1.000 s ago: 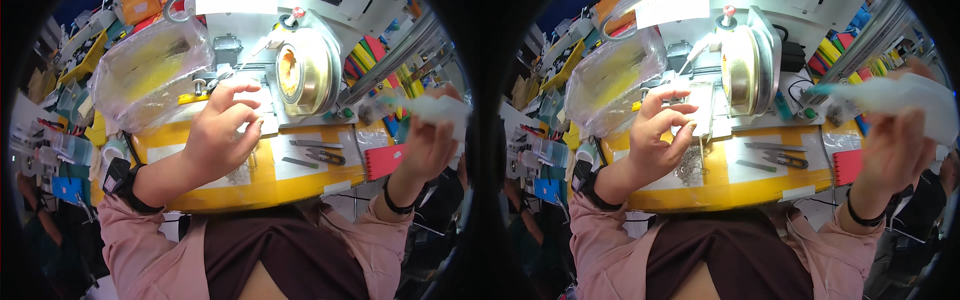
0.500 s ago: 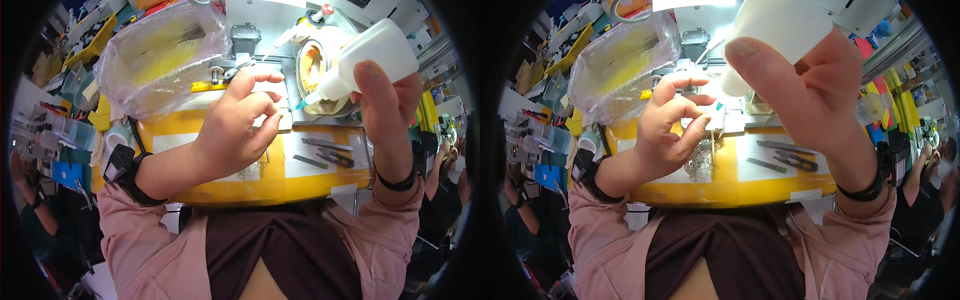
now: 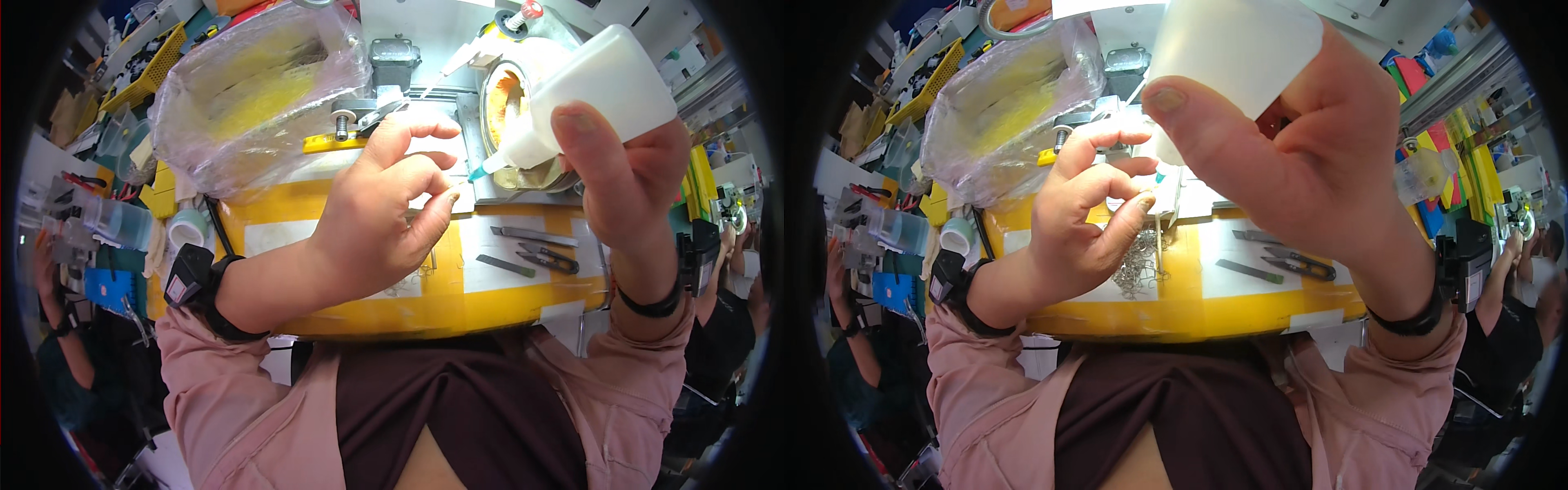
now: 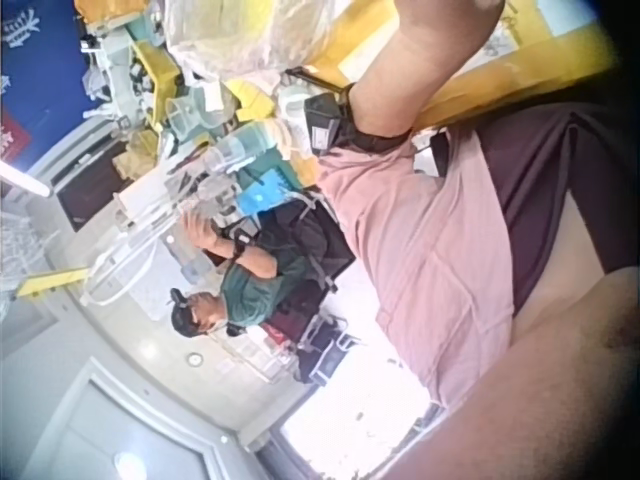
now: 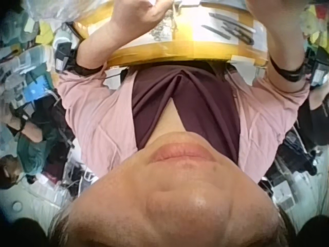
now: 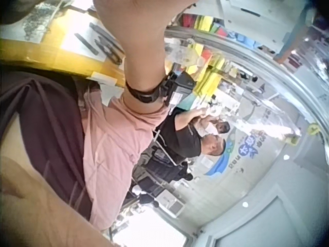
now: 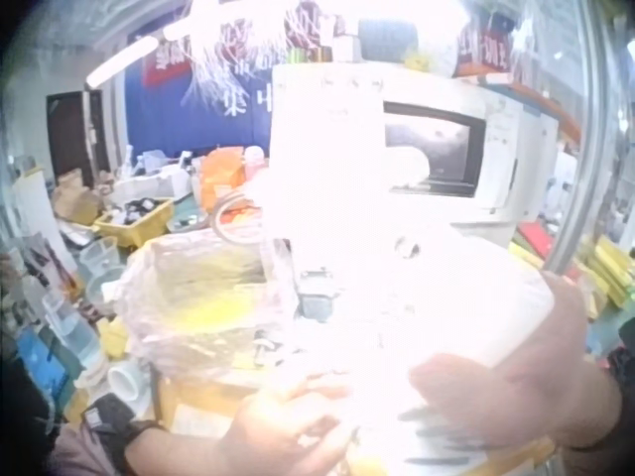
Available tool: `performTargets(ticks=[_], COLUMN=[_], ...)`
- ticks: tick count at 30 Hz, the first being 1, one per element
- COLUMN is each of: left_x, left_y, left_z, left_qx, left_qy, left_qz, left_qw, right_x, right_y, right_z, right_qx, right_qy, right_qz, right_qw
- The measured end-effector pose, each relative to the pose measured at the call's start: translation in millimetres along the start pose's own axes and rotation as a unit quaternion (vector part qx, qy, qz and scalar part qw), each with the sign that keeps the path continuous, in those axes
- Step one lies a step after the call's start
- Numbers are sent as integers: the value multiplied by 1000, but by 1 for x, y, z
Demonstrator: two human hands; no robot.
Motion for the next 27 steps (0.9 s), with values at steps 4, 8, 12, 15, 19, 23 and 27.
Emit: performTargets(ticks=[4, 8, 12, 15, 19, 23, 27], left_x=[1, 2, 2, 3, 2, 1, -5], left_y=[1, -1, -1, 1, 0, 0, -1], left_z=[1, 0, -1, -1, -1, -5, 1], left_qx=[10, 5, 0, -4, -7, -10, -17], left_qy=[22, 43, 41, 38, 45, 62, 81], left_qz=[-19, -27, -35, -37, -32, -51, -69], left_qw=[1000, 999, 999, 999, 998, 997, 994], right_x=[-9, -13, -8, -9, -9, -2, 21], right_y=[-7, -4, -5, -4, -2, 15, 59], right_z=[10, 7, 7, 9, 6, -6, -72], right_qx=[1, -3, -11, -5, -3, 73, 310], right_qy=[-33, -25, -64, -40, -32, -106, -120], right_qz=[-68, -27, -27, -41, -7, -53, -35], right_qw=[997, 999, 998, 998, 999, 990, 943])
Point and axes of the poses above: each hand's wrist, its own y-axis away from the middle knuckle, its own z-axis out of the palm, x = y × z, the point moved 2 cm from there along -y, towards the middle knuckle, and after that the axes turned 3 degrees about x, right-handed, at the moved point
